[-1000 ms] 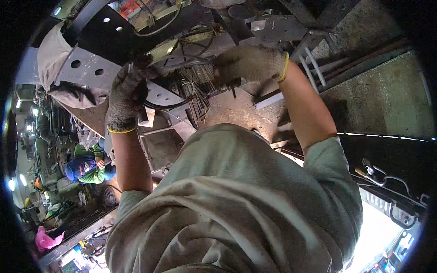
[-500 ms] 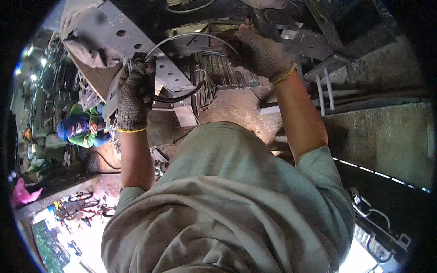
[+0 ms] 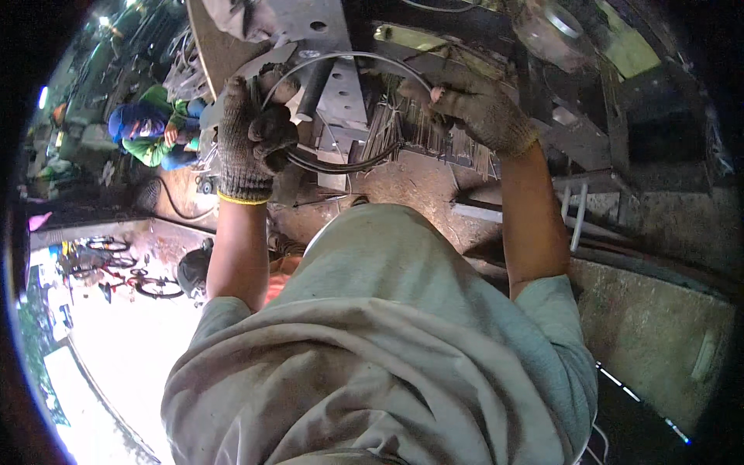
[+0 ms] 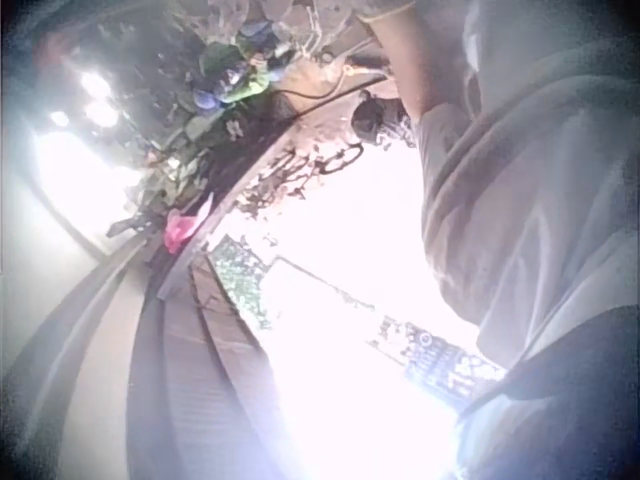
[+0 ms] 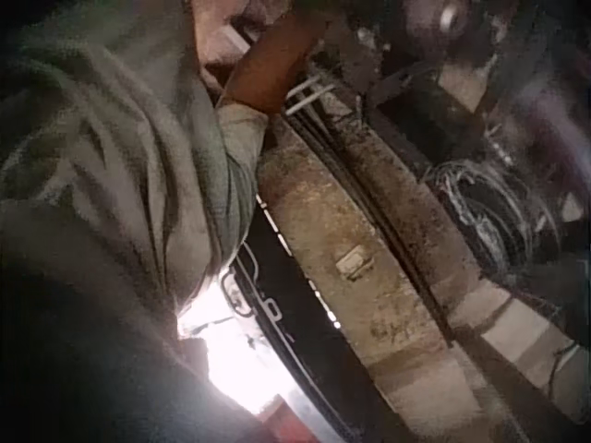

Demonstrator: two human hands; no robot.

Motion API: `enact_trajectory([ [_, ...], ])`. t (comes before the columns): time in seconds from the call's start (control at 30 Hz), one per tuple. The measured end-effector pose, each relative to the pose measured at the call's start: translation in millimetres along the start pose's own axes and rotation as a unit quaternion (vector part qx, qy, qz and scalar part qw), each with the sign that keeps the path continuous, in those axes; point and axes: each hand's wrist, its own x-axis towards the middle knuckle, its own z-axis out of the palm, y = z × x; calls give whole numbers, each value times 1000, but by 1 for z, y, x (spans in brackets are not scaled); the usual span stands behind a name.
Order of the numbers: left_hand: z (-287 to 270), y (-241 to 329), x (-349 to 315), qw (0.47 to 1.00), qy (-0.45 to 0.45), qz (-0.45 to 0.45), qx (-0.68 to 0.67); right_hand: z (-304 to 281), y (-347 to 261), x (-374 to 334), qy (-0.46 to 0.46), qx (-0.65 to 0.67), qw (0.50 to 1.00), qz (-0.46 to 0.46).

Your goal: The person assembles a circular metal wire structure by hand-feeding wire through a template and securing segments together.

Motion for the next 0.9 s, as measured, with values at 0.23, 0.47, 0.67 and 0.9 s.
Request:
enact_trajectory([
  [0.23,-40,14,2,990,-100,25,-92,19,38,29,28,126,989,-75],
  [0.47,-68,17,-1,989,-67,64,-118,41,38,55,-40,100,991,-79],
  [0.67,-78,29,-3,984,-24,59,-165,80,23,82,-50,-20,998,-33],
  [0.9,-78,43,-16,985,41,89,-145,112,30,106,-80,-225,969,-65],
])
